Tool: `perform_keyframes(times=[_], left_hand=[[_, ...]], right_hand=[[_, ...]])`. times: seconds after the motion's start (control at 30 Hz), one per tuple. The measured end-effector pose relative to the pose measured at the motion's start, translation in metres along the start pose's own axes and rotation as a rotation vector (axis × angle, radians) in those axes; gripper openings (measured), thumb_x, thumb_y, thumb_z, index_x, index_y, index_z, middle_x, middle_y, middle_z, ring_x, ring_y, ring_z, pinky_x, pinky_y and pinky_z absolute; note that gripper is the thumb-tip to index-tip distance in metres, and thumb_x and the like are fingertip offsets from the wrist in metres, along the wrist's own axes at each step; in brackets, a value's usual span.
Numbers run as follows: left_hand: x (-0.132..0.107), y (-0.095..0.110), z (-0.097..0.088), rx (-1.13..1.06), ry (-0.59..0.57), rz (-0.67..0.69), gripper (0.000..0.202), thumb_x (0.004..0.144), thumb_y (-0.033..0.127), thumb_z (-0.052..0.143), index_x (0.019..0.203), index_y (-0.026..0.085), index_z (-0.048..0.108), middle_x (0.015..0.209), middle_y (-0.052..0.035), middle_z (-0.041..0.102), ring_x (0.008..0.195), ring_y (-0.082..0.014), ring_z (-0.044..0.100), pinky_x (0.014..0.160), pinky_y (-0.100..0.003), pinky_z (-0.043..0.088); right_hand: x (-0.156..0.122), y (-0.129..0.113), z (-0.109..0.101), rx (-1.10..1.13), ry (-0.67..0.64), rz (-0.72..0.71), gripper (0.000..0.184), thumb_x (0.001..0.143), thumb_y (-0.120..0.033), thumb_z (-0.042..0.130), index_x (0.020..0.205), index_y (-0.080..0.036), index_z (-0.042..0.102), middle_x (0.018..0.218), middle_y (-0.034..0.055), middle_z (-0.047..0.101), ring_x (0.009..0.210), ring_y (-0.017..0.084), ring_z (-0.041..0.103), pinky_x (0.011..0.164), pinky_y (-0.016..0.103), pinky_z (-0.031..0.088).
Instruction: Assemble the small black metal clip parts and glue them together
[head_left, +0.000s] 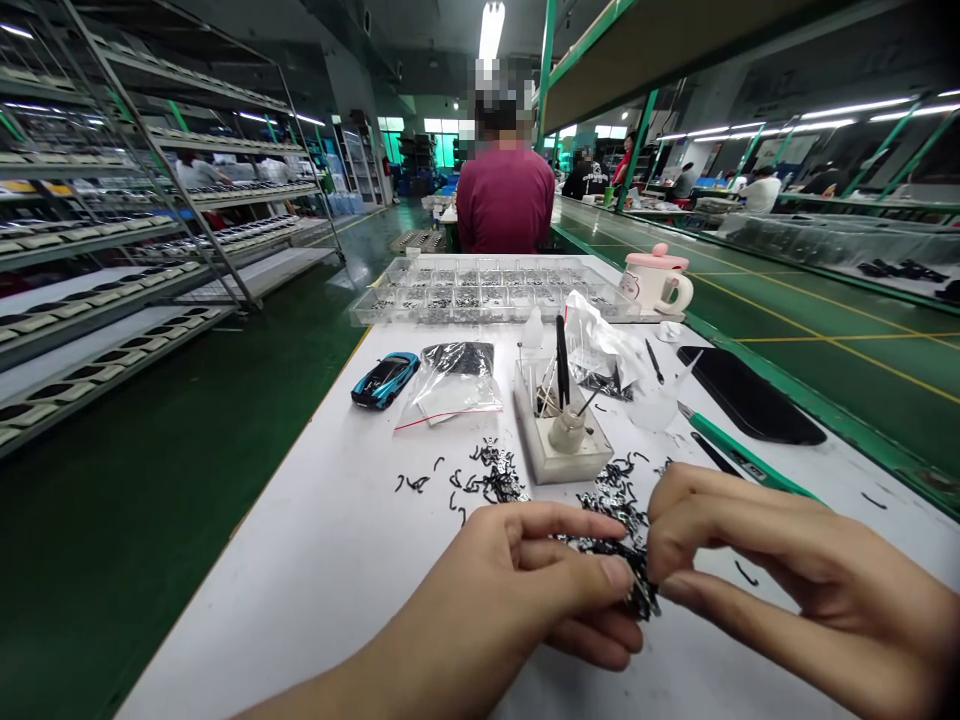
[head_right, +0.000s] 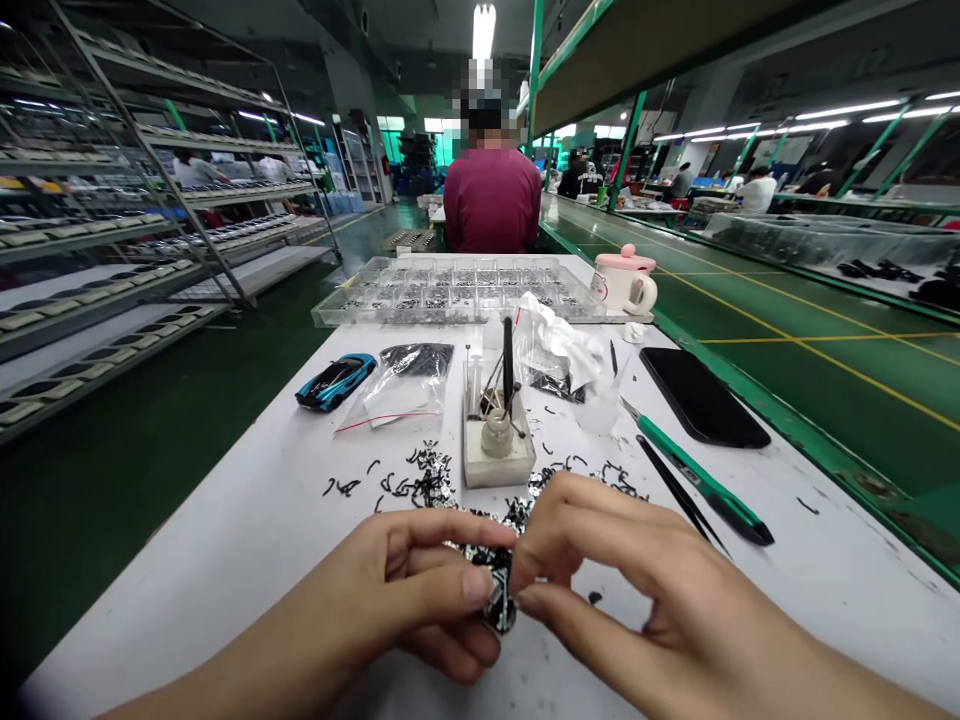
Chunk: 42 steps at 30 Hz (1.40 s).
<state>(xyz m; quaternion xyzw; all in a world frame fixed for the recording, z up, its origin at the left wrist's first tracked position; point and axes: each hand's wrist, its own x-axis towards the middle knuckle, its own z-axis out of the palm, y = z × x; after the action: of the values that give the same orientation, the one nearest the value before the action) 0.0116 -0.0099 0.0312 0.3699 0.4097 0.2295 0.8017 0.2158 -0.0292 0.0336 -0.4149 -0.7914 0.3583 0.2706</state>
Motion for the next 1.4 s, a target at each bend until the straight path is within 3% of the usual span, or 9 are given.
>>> perform_keyframes(times=[0.13,0.27,0.53,0.7,0.8,1.0,1.2,1.4], left_hand=[[0.0,0.002,-0.001,0.009,-0.016,-0.032,0.026,0.079,0.028,0.073,0.099,0.012,0.067,0.064,-0.003,0.069,0.057,-0.0101,0.065,0.059,-0.017,0.054],[0.0,0.003,-0.001,0.021,-0.031,-0.039,0.027,0.08,0.028,0.072,0.1,0.012,0.066,0.062,-0.0027,0.069,0.056,-0.0094,0.064,0.057,-0.016,0.053],[0.0,0.0,-0.001,0.037,-0.038,-0.061,0.027,0.079,0.026,0.072,0.104,0.017,0.068,0.068,-0.0034,0.07,0.059,-0.0105,0.065,0.062,-0.019,0.054],[0.001,-0.001,-0.001,0.089,0.009,-0.037,0.026,0.078,0.025,0.073,0.102,0.015,0.069,0.065,-0.0026,0.068,0.058,-0.0109,0.063,0.061,-0.02,0.053],[0.002,-0.002,0.0,0.092,0.034,-0.038,0.028,0.076,0.027,0.075,0.101,0.014,0.069,0.063,-0.0026,0.068,0.058,-0.012,0.064,0.06,-0.021,0.053],[0.003,0.001,0.0,0.03,0.035,-0.08,0.031,0.074,0.028,0.077,0.1,0.013,0.068,0.065,-0.0021,0.069,0.06,-0.012,0.065,0.059,-0.019,0.053],[0.003,0.001,-0.004,-0.029,-0.037,-0.163,0.022,0.08,0.031,0.073,0.095,0.015,0.069,0.071,-0.002,0.07,0.06,-0.0089,0.065,0.058,-0.015,0.05],[0.005,-0.003,-0.001,-0.195,-0.047,-0.13,0.017,0.079,0.024,0.074,0.092,0.014,0.071,0.076,-0.0027,0.069,0.063,-0.0085,0.064,0.059,-0.015,0.049]], right_hand=[[0.004,-0.003,0.002,0.171,0.0,0.127,0.015,0.089,-0.03,0.057,0.076,-0.025,0.061,0.077,-0.0027,0.059,0.072,0.012,0.055,0.067,0.023,0.043],[0.005,-0.004,0.0,0.214,-0.033,0.174,0.016,0.09,-0.03,0.056,0.075,-0.025,0.06,0.075,-0.003,0.057,0.072,0.012,0.054,0.066,0.023,0.042],[-0.003,-0.006,-0.004,-0.078,-0.164,0.035,0.008,0.096,-0.025,0.045,0.092,-0.027,0.051,0.09,-0.0014,0.057,0.082,0.012,0.058,0.073,0.023,0.048],[-0.006,0.002,0.001,-0.196,-0.126,-0.099,0.007,0.093,-0.019,0.05,0.095,-0.026,0.05,0.088,-0.0003,0.056,0.074,0.011,0.059,0.064,0.019,0.049],[-0.006,0.004,0.003,-0.197,-0.108,-0.073,0.006,0.095,-0.022,0.046,0.091,-0.026,0.049,0.085,-0.0011,0.054,0.072,0.01,0.058,0.063,0.019,0.049],[-0.003,-0.003,-0.001,-0.067,-0.226,0.126,0.009,0.097,-0.026,0.044,0.089,-0.026,0.049,0.091,-0.0022,0.055,0.082,0.012,0.056,0.074,0.022,0.048],[0.002,-0.001,-0.003,0.145,-0.116,0.147,0.011,0.092,-0.024,0.054,0.082,-0.027,0.056,0.082,-0.0055,0.057,0.077,0.01,0.053,0.069,0.019,0.044],[0.008,0.0,-0.002,0.39,-0.127,0.277,0.015,0.091,-0.036,0.055,0.082,-0.025,0.059,0.08,-0.0034,0.058,0.073,0.011,0.055,0.064,0.02,0.045]])
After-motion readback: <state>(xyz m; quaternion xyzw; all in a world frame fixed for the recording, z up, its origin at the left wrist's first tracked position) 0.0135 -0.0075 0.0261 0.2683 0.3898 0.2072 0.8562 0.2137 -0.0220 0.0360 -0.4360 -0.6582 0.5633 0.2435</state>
